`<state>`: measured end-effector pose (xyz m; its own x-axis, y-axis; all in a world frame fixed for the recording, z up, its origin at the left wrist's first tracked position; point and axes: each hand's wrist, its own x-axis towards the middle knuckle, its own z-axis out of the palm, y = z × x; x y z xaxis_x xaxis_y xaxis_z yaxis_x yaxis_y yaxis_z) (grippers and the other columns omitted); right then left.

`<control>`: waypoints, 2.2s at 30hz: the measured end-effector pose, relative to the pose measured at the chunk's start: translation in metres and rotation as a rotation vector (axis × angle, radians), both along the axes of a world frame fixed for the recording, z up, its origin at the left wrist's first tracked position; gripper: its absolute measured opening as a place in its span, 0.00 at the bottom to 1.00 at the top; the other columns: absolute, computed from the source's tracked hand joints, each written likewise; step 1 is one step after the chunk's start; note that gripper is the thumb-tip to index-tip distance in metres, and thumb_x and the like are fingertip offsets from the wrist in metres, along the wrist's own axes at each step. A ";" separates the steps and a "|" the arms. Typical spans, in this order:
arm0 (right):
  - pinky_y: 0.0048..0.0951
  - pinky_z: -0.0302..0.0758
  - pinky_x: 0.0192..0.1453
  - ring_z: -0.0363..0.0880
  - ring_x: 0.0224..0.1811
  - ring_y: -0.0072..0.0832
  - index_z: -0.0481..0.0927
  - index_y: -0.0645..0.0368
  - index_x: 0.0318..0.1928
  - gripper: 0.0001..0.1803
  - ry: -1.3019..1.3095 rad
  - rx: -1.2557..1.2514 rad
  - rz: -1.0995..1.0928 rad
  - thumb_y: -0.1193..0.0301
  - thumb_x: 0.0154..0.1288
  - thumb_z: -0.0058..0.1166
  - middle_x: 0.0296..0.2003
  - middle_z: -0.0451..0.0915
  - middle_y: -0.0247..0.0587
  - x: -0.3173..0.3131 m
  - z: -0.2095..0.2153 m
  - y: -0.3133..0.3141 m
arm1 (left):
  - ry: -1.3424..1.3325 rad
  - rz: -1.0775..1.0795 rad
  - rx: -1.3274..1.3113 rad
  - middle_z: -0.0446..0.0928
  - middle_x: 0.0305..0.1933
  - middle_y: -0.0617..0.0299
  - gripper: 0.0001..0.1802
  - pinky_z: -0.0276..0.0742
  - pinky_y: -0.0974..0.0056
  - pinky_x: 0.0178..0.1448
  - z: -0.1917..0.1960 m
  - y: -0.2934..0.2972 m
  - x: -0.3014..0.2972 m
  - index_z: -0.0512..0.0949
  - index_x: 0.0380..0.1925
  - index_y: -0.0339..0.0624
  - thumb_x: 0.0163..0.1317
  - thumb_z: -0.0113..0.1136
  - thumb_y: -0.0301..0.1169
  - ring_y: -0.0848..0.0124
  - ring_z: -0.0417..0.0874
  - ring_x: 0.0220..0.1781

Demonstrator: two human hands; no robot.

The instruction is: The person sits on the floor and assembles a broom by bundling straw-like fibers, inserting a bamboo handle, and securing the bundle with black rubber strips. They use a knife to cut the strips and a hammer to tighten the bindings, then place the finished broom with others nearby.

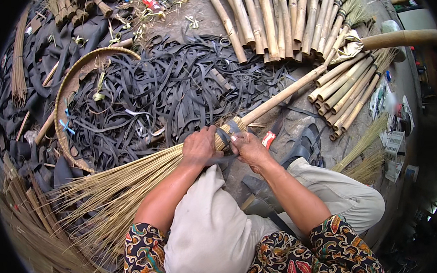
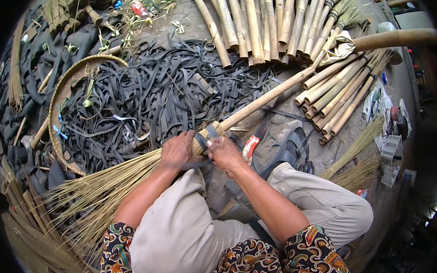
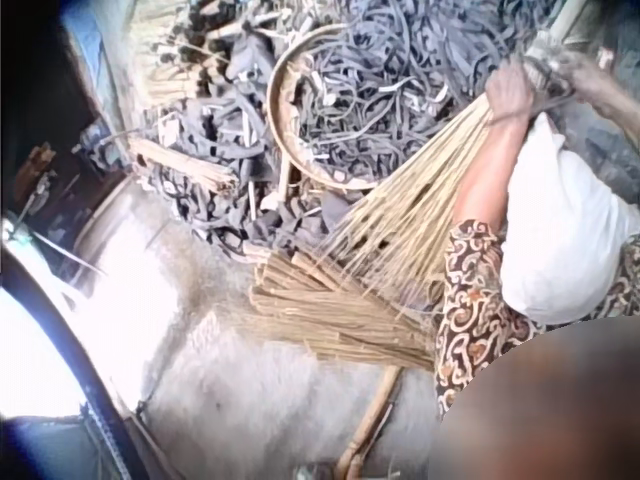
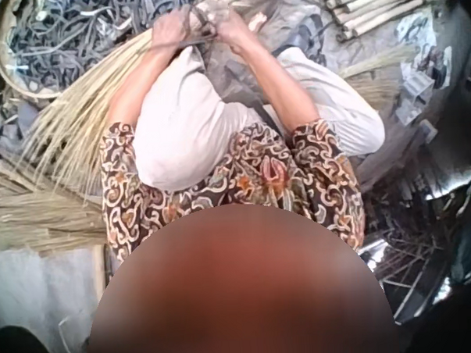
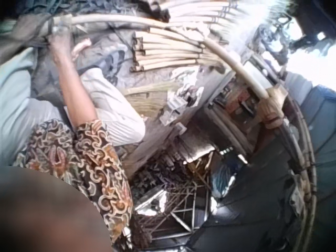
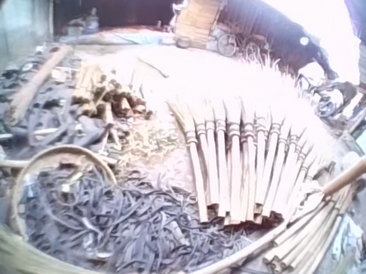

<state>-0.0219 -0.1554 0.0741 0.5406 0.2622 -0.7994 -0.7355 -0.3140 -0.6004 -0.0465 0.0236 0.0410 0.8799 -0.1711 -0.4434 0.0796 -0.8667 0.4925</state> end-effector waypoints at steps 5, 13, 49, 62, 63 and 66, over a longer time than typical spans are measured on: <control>0.23 0.72 0.40 0.71 0.34 0.18 0.80 0.57 0.44 0.16 -0.523 0.043 0.347 0.60 0.86 0.46 0.30 0.74 0.28 -0.014 -0.014 -0.002 | 0.240 -0.025 -0.012 0.86 0.43 0.43 0.40 0.82 0.48 0.59 -0.003 0.000 0.012 0.77 0.53 0.38 0.41 0.81 0.47 0.46 0.87 0.57; 0.21 0.69 0.32 0.68 0.24 0.17 0.81 0.57 0.42 0.15 0.036 -0.047 -0.050 0.63 0.86 0.47 0.30 0.77 0.28 -0.009 -0.041 0.007 | 0.294 -0.092 -0.130 0.84 0.55 0.39 0.48 0.80 0.50 0.65 -0.013 0.024 0.035 0.74 0.58 0.31 0.43 0.82 0.53 0.46 0.85 0.60; 0.23 0.52 0.20 0.56 0.16 0.14 0.69 0.46 0.34 0.20 0.161 0.201 -0.343 0.51 0.80 0.59 0.20 0.62 0.20 -0.047 -0.045 -0.020 | 0.582 0.041 -0.518 0.84 0.60 0.45 0.45 0.80 0.58 0.66 -0.019 0.036 0.045 0.79 0.64 0.34 0.55 0.79 0.57 0.59 0.85 0.62; 0.25 0.54 0.17 0.57 0.14 0.15 0.77 0.54 0.41 0.14 0.135 0.088 -0.282 0.59 0.83 0.50 0.19 0.64 0.21 -0.022 -0.024 0.007 | -0.035 -0.025 0.206 0.85 0.41 0.44 0.26 0.86 0.44 0.49 -0.050 -0.005 0.009 0.74 0.45 0.37 0.53 0.76 0.38 0.44 0.90 0.44; 0.24 0.53 0.17 0.57 0.15 0.15 0.77 0.55 0.43 0.13 0.100 0.079 -0.313 0.60 0.83 0.50 0.19 0.63 0.22 -0.028 -0.018 0.008 | -0.008 -0.030 0.164 0.86 0.40 0.44 0.31 0.87 0.42 0.49 -0.046 -0.002 0.013 0.76 0.45 0.36 0.50 0.80 0.44 0.43 0.90 0.42; 0.22 0.52 0.18 0.57 0.15 0.14 0.77 0.56 0.45 0.12 -0.015 0.030 -0.343 0.62 0.83 0.50 0.19 0.64 0.22 -0.047 -0.008 0.006 | 0.094 -0.047 0.125 0.87 0.41 0.42 0.36 0.87 0.45 0.50 -0.022 0.001 0.024 0.77 0.46 0.35 0.47 0.82 0.50 0.43 0.90 0.45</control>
<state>-0.0692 -0.1492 0.0664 0.6130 0.0858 -0.7854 -0.7862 -0.0318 -0.6171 -0.0227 0.0248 0.0187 0.8259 -0.1496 -0.5436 0.0782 -0.9245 0.3732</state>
